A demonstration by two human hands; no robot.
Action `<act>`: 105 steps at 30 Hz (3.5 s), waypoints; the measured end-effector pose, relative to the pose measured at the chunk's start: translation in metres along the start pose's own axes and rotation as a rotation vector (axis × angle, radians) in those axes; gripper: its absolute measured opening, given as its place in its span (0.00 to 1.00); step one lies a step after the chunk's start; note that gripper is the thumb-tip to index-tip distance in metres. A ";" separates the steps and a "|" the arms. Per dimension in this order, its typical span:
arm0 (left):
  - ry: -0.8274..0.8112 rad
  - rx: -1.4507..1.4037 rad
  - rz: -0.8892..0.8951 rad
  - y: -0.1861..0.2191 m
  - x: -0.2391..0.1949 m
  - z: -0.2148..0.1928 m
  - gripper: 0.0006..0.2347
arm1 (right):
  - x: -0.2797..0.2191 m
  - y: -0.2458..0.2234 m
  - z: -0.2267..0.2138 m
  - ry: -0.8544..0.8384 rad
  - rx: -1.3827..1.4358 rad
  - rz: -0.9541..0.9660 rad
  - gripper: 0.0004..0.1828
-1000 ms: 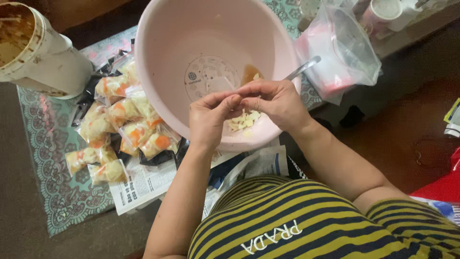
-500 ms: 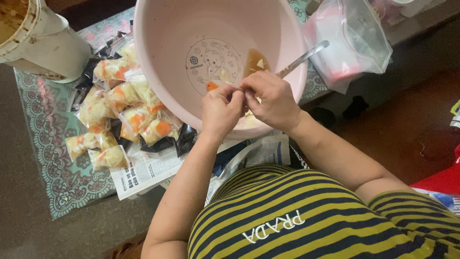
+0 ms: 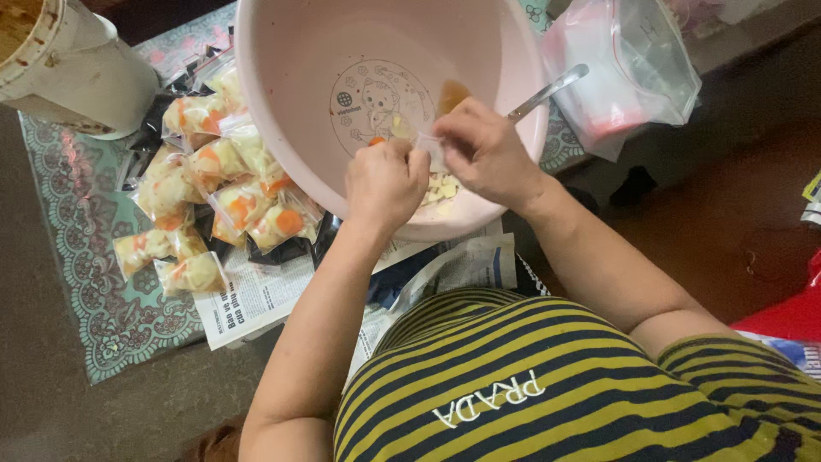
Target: The person portions pickled vegetables from a large pink bowl into small plastic bags using a spoon and their hands.
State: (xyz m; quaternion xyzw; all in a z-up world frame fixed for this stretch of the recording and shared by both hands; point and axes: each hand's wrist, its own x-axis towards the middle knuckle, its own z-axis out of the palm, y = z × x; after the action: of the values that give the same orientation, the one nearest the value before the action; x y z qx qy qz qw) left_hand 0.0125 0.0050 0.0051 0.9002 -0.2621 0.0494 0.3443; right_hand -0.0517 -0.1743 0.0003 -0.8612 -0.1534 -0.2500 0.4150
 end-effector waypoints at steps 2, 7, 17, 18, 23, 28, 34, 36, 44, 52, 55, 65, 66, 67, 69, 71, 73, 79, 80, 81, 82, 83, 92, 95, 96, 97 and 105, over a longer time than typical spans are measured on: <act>0.033 0.067 0.007 0.003 -0.002 -0.002 0.08 | 0.000 0.006 0.001 0.021 0.065 0.105 0.11; 0.023 -0.025 0.307 0.016 -0.010 -0.005 0.08 | 0.006 0.019 0.000 0.050 0.182 0.291 0.08; 0.030 -0.211 0.372 -0.002 -0.001 -0.002 0.05 | 0.003 0.061 -0.029 -0.151 0.300 0.420 0.11; 0.047 -0.214 0.344 -0.008 0.002 -0.004 0.05 | 0.004 0.072 -0.039 -0.137 0.190 0.378 0.12; 0.228 -0.201 0.311 -0.038 0.006 -0.021 0.07 | -0.010 0.122 -0.091 -0.034 -0.582 0.270 0.31; 0.353 -0.200 0.244 -0.043 0.011 -0.029 0.07 | -0.026 0.150 -0.098 -0.186 -0.584 0.708 0.31; 0.388 -0.223 0.261 -0.040 0.006 -0.027 0.07 | -0.027 0.136 -0.108 0.135 0.226 0.591 0.17; 0.390 -0.229 0.248 -0.039 0.005 -0.025 0.08 | -0.018 0.131 -0.088 0.170 0.392 0.620 0.11; 0.478 -0.167 0.244 -0.049 -0.005 -0.045 0.08 | 0.019 0.100 -0.041 -0.375 -0.253 0.462 0.08; 0.537 -0.201 0.233 -0.053 -0.009 -0.047 0.08 | 0.047 0.099 -0.010 -0.064 -0.053 -0.170 0.05; 0.555 -0.196 0.245 -0.053 -0.010 -0.048 0.08 | 0.035 0.094 -0.013 -0.171 -0.051 -0.222 0.05; 0.535 -0.213 0.245 -0.052 -0.007 -0.046 0.08 | 0.038 0.089 -0.018 -0.222 0.200 -0.177 0.07; 0.536 -0.214 0.237 -0.052 -0.008 -0.046 0.08 | 0.048 0.093 -0.005 -0.175 0.199 -0.215 0.05; 0.538 -0.214 0.229 -0.052 -0.009 -0.046 0.08 | 0.053 0.094 0.004 -0.129 0.198 -0.254 0.04; 0.538 -0.208 0.217 -0.052 -0.010 -0.046 0.07 | 0.052 0.092 0.012 -0.120 0.123 -0.237 0.06; 0.541 -0.202 0.211 -0.053 -0.009 -0.046 0.08 | 0.045 0.086 0.011 -0.183 0.136 -0.201 0.07; 0.536 -0.203 0.205 -0.053 -0.008 -0.046 0.08 | 0.029 0.075 -0.004 -0.323 0.236 -0.137 0.08; 0.524 -0.185 0.231 -0.053 -0.006 -0.043 0.08 | 0.029 0.056 -0.019 -0.442 0.201 -0.131 0.09; 0.527 -0.181 0.238 -0.053 -0.006 -0.044 0.07 | 0.035 0.057 -0.014 -0.423 0.194 -0.206 0.10; 0.530 -0.177 0.245 -0.052 -0.006 -0.044 0.07 | 0.041 0.058 -0.005 -0.405 0.188 -0.280 0.11; 0.535 -0.169 0.253 -0.052 -0.006 -0.046 0.07 | 0.046 0.059 0.002 -0.385 0.184 -0.358 0.12; 0.533 -0.164 0.244 -0.053 -0.007 -0.047 0.07 | 0.047 0.059 0.007 -0.406 0.184 -0.349 0.12; 0.509 -0.166 0.247 -0.054 -0.005 -0.043 0.08 | 0.010 0.048 -0.042 -0.586 0.086 -0.131 0.12; 0.508 -0.171 0.279 -0.054 -0.004 -0.044 0.09 | 0.021 0.035 -0.063 -0.472 0.012 -0.165 0.08; 0.504 -0.172 0.276 -0.055 -0.005 -0.045 0.08 | 0.025 0.030 -0.064 -0.427 -0.027 -0.241 0.08; 0.504 -0.167 0.271 -0.054 -0.007 -0.045 0.08 | 0.027 0.023 -0.064 -0.380 -0.065 -0.318 0.08; 0.514 -0.131 0.237 -0.050 -0.010 -0.045 0.09 | 0.008 -0.016 -0.035 -0.413 -0.282 -0.333 0.07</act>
State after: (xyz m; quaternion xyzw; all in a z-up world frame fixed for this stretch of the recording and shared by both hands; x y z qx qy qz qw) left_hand 0.0338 0.0700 0.0066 0.7970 -0.2723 0.2987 0.4489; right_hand -0.0639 -0.1917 0.0338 -0.9061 -0.3372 -0.1530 0.2046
